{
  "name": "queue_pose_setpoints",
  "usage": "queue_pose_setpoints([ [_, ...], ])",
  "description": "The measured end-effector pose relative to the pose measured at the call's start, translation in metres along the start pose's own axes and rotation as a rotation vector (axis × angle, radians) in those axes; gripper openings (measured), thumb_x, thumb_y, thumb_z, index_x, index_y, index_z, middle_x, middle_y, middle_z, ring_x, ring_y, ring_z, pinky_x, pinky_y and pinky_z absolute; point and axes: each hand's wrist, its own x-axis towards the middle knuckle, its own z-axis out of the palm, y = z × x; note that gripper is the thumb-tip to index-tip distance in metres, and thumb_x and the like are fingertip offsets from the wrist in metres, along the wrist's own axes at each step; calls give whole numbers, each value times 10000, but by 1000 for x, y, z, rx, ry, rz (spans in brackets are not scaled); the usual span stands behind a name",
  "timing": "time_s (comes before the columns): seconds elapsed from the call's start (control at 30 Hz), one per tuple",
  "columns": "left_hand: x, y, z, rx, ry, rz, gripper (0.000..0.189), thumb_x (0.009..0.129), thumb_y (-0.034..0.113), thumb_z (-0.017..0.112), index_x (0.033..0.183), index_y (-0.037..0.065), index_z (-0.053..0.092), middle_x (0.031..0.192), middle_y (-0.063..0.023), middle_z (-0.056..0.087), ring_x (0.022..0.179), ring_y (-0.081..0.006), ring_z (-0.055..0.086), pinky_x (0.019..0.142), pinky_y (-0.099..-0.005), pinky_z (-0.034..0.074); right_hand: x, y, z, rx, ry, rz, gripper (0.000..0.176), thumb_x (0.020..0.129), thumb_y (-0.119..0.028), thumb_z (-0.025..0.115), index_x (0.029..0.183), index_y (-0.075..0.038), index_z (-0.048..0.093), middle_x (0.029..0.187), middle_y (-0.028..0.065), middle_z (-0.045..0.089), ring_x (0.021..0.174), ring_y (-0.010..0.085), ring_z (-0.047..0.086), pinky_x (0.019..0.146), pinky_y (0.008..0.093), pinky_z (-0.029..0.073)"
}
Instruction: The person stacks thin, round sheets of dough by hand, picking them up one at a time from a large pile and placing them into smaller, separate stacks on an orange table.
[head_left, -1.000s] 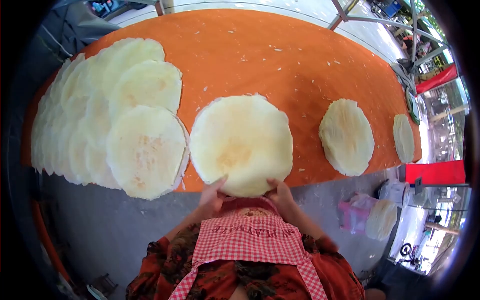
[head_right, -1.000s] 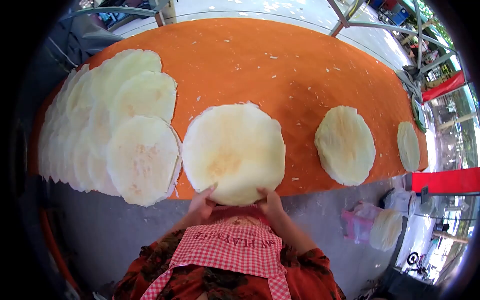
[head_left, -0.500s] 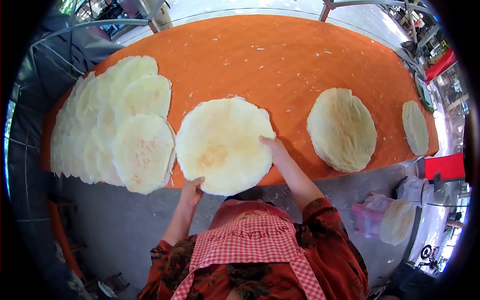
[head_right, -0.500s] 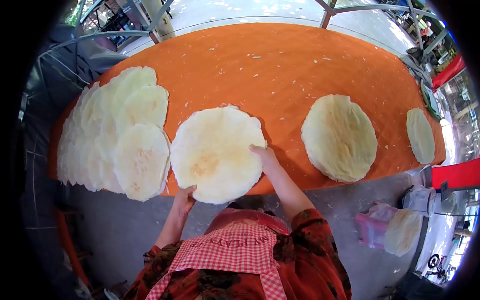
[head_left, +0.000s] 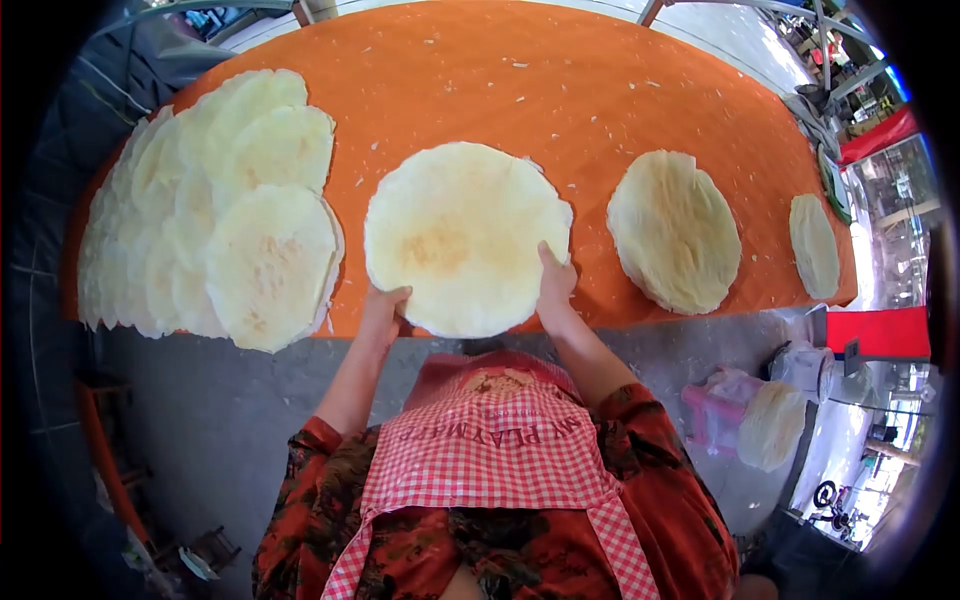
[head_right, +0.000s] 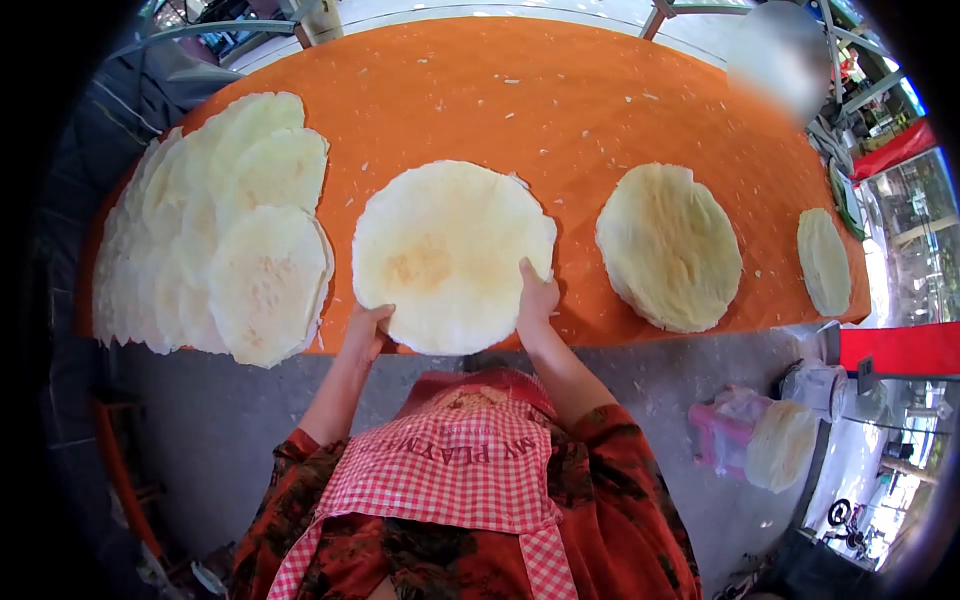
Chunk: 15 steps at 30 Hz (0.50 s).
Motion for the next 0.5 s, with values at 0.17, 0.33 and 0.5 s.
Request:
queue_pose_setpoints([
  [0.17,-3,8,4,-32,13,-102,664,773,-152,532,1389,10,344,1320,-207,497,1126,-342,573,906,-437,528,25,23,-2,-231,174,59,460,847,-221,711,1173,75,581,1072,159,664,889,263,649,795,351,517],
  [0.33,8,10,-11,-20,-34,-66,594,779,-126,555,1343,-22,400,1255,-198,551,1097,-332,588,867,-429,543,22,1,-24,254,-352,279,493,938,-299,581,1304,21,493,1267,152,583,1134,285,574,959,390,462],
  [0.5,18,35,-32,119,-84,-154,590,777,-111,560,1342,-35,408,1240,-187,569,1075,-319,603,872,-419,537,41,-17,-33,281,-453,383,522,966,-345,531,1362,-15,451,1355,128,537,1245,281,513,1050,435,400],
])
